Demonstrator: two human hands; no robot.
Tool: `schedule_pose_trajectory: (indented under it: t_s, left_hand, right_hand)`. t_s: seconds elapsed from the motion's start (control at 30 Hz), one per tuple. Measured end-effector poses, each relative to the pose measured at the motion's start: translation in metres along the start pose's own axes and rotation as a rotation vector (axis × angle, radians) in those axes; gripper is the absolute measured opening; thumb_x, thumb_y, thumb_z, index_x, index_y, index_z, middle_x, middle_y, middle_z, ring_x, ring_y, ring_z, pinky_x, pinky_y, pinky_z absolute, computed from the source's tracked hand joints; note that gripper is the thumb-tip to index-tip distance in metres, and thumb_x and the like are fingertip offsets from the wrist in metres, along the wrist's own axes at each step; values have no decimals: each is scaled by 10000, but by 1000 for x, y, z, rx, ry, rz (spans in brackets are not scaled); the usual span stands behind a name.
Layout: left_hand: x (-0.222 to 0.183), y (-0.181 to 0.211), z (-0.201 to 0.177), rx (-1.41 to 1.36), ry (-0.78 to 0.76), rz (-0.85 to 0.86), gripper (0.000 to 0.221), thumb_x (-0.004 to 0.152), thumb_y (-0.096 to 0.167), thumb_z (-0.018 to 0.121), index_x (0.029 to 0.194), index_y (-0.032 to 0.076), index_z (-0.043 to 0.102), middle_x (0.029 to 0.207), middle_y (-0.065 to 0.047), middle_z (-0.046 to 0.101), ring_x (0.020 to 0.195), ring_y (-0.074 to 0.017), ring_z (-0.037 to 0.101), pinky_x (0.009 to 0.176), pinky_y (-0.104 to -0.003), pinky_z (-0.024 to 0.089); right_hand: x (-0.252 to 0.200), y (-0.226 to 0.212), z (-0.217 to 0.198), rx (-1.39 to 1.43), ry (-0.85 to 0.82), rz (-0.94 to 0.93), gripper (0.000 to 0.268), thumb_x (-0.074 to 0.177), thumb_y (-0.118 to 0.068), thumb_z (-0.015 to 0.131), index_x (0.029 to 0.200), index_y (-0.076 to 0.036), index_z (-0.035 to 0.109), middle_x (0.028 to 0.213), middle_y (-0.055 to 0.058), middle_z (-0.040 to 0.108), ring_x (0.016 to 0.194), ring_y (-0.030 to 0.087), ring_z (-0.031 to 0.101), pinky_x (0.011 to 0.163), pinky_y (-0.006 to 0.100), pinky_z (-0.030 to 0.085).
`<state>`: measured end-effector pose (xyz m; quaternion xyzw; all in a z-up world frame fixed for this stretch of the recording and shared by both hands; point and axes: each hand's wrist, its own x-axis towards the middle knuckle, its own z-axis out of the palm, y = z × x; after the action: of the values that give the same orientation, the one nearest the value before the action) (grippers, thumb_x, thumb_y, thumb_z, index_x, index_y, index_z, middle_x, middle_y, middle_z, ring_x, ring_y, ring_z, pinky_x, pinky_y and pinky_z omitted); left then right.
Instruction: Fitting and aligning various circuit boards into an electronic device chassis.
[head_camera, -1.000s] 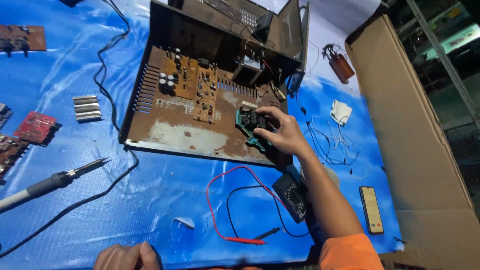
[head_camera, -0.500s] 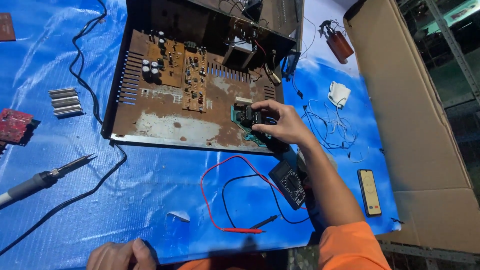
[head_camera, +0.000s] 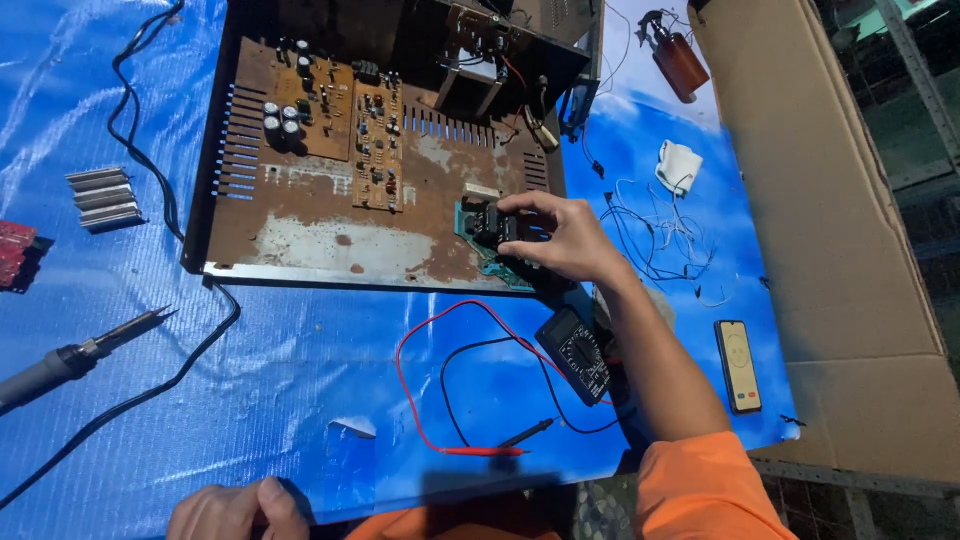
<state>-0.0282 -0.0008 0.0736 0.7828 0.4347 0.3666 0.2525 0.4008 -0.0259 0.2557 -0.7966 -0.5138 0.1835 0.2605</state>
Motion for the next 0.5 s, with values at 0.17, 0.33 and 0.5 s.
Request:
schedule_pose_trajectory:
  t_s: [0.17,0.33,0.5]
  left_hand:
    - [6,4,-4,-43,-27,-15,234,846,49,642,619,44,587,481,-84,553,427,-205,497,653,-370,523]
    - [1,-2,0,-33,12,32,283,900,50,622,624,55,559,464,-69,518,419,-199,472,657,-379,512]
    - [-6,-8,4,15,-14,-27,239,891,75,641,657,51,599,520,-79,571,466,-205,518,724,-377,533]
  right_hand:
    - [-4,4,2,7,6,-32,521,694,-78,886,1189,-85,723,1113,99,789,830,195,765,726,301,642]
    - [-9,7,-3,-13,5,-23,521,694,-87,888,1188,-88,720,1129,92,786,837,197,776,719,303,655]
    - [-11,17,-7,-34,2,-17,527,722,-102,892,1217,-95,712,1018,70,803,687,137,727,559,259,584]
